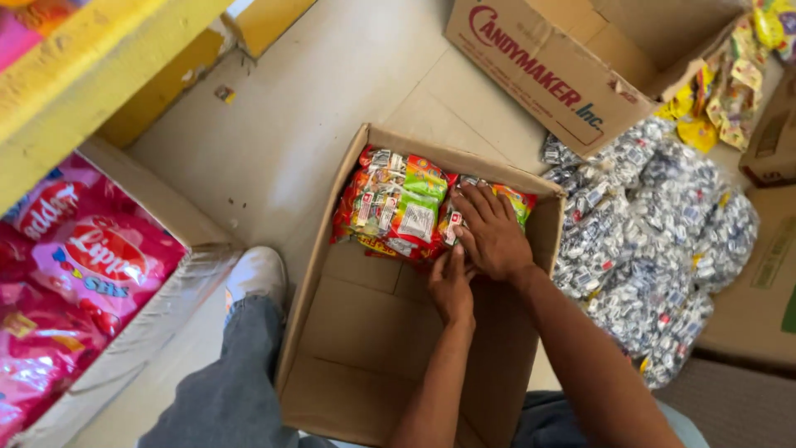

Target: Packing small snack packets from the floor into a cardboard shipping box.

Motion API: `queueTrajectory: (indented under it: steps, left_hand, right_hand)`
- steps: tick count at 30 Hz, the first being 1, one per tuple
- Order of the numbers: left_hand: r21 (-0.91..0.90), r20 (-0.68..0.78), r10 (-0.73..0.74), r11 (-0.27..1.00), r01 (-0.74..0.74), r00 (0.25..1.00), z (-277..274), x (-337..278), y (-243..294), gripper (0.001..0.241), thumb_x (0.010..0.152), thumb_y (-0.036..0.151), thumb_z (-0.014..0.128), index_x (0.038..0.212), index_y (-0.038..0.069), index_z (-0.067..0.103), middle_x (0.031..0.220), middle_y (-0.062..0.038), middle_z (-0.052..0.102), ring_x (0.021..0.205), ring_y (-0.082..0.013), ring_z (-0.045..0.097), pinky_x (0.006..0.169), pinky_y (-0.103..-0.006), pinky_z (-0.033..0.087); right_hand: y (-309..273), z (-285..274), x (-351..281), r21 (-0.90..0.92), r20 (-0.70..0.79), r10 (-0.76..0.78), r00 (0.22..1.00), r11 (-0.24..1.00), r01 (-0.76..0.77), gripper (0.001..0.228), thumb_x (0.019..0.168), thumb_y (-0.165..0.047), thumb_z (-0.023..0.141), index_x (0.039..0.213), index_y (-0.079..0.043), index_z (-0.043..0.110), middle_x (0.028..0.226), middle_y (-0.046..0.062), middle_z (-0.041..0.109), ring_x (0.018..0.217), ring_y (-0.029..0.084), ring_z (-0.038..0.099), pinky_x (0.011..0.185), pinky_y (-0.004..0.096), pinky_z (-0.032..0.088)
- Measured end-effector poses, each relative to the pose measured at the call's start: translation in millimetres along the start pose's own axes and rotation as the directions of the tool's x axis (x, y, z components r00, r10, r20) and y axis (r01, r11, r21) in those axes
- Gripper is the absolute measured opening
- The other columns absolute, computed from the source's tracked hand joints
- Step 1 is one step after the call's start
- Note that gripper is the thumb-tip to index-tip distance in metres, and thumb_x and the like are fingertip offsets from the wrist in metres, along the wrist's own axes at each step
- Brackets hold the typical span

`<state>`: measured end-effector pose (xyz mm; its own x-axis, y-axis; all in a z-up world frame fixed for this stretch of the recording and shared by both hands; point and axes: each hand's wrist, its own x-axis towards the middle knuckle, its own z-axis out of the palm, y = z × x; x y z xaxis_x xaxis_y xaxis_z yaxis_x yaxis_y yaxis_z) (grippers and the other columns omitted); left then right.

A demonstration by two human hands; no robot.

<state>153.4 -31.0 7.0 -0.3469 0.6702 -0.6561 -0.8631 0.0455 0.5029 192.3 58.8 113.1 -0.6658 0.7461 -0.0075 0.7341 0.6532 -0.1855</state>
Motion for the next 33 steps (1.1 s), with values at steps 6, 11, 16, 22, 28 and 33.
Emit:
queueTrajectory:
  steps: [6, 11, 16, 22, 28, 33]
  left_hand:
    - [0.061, -0.009, -0.083, 0.995, 0.083, 0.997, -4, 14, 6, 0.046, 0.094, 0.033, 0.072, 0.123, -0.002, 0.068, 0.110, -0.011, 0.073, 0.085, -0.0215, 0.071, 0.075, -0.0360, 0.061]
    - [0.199, 0.033, -0.127, 0.973, 0.118, 0.991, -3, 20, 18, 0.039, 0.092, 0.039, 0.072, 0.111, 0.006, 0.066, 0.098, -0.007, 0.073, 0.077, -0.0201, 0.074, 0.068, -0.0327, 0.060]
    - [0.336, 0.006, -0.117, 0.936, 0.109, 0.993, -1, 9, 22, 0.040, 0.094, 0.048, 0.071, 0.095, 0.010, 0.060, 0.079, -0.003, 0.065, 0.064, -0.0148, 0.065, 0.056, -0.0289, 0.051]
    - [0.316, 0.119, -0.010, 0.948, -0.028, 0.993, 5, -25, 8, 0.034, 0.096, 0.041, 0.068, 0.091, 0.009, 0.058, 0.075, 0.000, 0.061, 0.064, -0.0136, 0.063, 0.057, -0.0281, 0.053]
    - [0.357, 0.479, -0.108, 0.930, -0.082, 0.871, 53, -105, 0, 0.027, 0.099, 0.031, 0.066, 0.102, 0.004, 0.065, 0.087, -0.008, 0.072, 0.077, -0.0170, 0.072, 0.074, -0.0318, 0.059]
    - [0.600, 0.630, -0.208, 0.743, -0.298, 0.749, 48, -125, -58, 0.036, 0.098, 0.029, 0.069, 0.117, -0.002, 0.067, 0.101, -0.011, 0.074, 0.090, -0.0203, 0.073, 0.081, -0.0328, 0.056]
  right_hand:
    - [-4, 2, 5, -0.069, -0.041, 0.004, 0.999, 0.998, -0.007, 0.058, 0.103, -0.039, 0.050, 0.154, -0.012, 0.042, 0.164, 0.013, 0.035, 0.151, 0.038, 0.030, 0.121, 0.056, 0.022]
    - [5, -6, 4, 0.069, -0.018, -0.021, 1.000, 0.997, 0.022, 0.060, 0.105, -0.039, 0.047, 0.157, -0.010, 0.039, 0.164, 0.017, 0.034, 0.151, 0.041, 0.028, 0.121, 0.057, 0.021]
    - [22, -30, 5, 0.252, -0.012, -0.062, 0.998, 0.966, 0.063, 0.060, 0.106, -0.041, 0.046, 0.158, -0.010, 0.038, 0.164, 0.021, 0.033, 0.151, 0.043, 0.029, 0.123, 0.053, 0.022]
    - [22, -120, -35, 0.346, -0.008, 0.050, 0.999, 0.937, -0.045, 0.061, 0.103, -0.041, 0.053, 0.156, -0.013, 0.041, 0.163, 0.021, 0.035, 0.149, 0.039, 0.036, 0.120, 0.046, 0.031]
    - [54, -152, -124, 0.411, -0.071, 0.194, 0.978, 0.899, -0.149, 0.061, 0.099, -0.034, 0.062, 0.152, -0.011, 0.043, 0.157, 0.020, 0.041, 0.127, 0.034, 0.056, 0.105, 0.042, 0.048]
    - [95, -100, -212, 0.600, -0.045, 0.459, 0.887, 0.723, -0.343, 0.063, 0.096, -0.029, 0.066, 0.153, -0.013, 0.044, 0.150, 0.017, 0.048, 0.108, 0.027, 0.067, 0.093, 0.039, 0.055]
